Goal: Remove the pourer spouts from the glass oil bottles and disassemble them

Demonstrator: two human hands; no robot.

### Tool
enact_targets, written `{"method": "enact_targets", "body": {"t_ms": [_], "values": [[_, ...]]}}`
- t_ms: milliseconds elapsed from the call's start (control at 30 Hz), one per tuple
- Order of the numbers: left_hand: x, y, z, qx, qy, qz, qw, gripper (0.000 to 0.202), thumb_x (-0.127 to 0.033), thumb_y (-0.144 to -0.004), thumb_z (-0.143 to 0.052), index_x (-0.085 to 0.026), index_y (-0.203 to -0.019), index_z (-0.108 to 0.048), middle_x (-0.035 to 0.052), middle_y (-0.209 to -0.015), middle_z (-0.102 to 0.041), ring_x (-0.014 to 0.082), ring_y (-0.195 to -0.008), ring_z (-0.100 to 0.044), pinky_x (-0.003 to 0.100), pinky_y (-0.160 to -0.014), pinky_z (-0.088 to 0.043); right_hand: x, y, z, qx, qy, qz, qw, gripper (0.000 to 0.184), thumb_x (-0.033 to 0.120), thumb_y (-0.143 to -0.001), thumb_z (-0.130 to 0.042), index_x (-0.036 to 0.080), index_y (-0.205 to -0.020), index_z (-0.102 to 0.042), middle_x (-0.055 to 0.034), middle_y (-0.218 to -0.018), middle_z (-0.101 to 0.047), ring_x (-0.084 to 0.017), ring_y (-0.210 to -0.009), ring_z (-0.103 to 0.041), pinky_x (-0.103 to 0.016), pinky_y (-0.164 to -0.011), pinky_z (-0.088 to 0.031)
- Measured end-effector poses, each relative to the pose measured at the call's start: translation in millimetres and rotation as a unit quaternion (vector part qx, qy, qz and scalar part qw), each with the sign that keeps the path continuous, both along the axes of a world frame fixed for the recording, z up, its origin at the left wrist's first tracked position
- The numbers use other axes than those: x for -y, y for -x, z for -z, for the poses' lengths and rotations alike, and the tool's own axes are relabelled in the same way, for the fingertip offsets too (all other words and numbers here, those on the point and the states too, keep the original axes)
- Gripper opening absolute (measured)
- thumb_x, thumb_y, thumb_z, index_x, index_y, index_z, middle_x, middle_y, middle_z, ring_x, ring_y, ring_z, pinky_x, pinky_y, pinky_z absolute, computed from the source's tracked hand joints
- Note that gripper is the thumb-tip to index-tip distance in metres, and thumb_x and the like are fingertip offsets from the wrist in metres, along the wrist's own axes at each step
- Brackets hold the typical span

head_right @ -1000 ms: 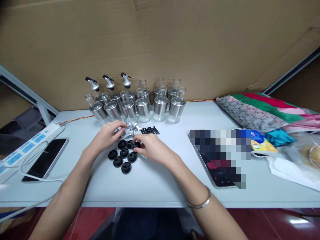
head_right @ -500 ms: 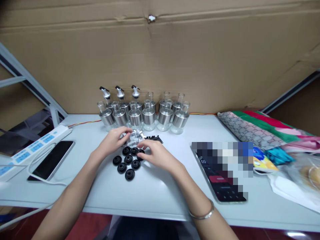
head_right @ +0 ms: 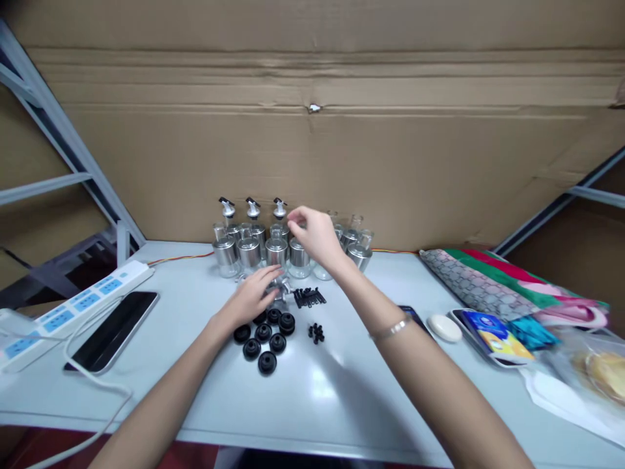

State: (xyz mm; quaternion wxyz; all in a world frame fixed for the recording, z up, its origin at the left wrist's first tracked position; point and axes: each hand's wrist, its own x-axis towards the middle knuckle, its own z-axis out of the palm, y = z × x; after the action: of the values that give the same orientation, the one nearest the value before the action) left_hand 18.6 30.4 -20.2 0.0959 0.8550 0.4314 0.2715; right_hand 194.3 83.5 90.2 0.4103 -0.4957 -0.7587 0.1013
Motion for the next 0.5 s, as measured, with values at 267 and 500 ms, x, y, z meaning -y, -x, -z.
{"method": "enact_targets", "body": {"t_ms": [267, 500], "values": [[8, -4, -10.4, 0.020, -0.040, 0.014, 0.999, 0.027, -0.018, -0.091, -0.043, -0.016, -0.113, -0.058, 0.0115, -0.119, -0.061, 0.0240, -0.113, -0.055, 0.042, -0.096, -0.047, -81, 37, -12.6, 0.090, 0.063, 0.085, 0.990, 0.027, 0.030, -0.073, -0.070, 0.011, -0.091, -0.066, -0.0193, -0.095, -0.069, -0.029, -0.091, -0.064, -0.038, -0.078, -0.047], [10, -6, -13.7, 0.042, -0.078, -0.008, 0.996, 0.027, -0.016, -0.090, -0.044, -0.018, -0.112, -0.058, 0.0099, -0.113, -0.064, 0.0239, -0.106, -0.058, 0.043, -0.090, -0.050, -80, 44, -6.8, 0.038, 0.003, 0.051, 0.998, 0.012, 0.018, -0.079, -0.060, 0.016, -0.068, -0.060, -0.0065, -0.068, -0.064, -0.016, -0.069, -0.059, -0.028, -0.064, -0.039]]}}
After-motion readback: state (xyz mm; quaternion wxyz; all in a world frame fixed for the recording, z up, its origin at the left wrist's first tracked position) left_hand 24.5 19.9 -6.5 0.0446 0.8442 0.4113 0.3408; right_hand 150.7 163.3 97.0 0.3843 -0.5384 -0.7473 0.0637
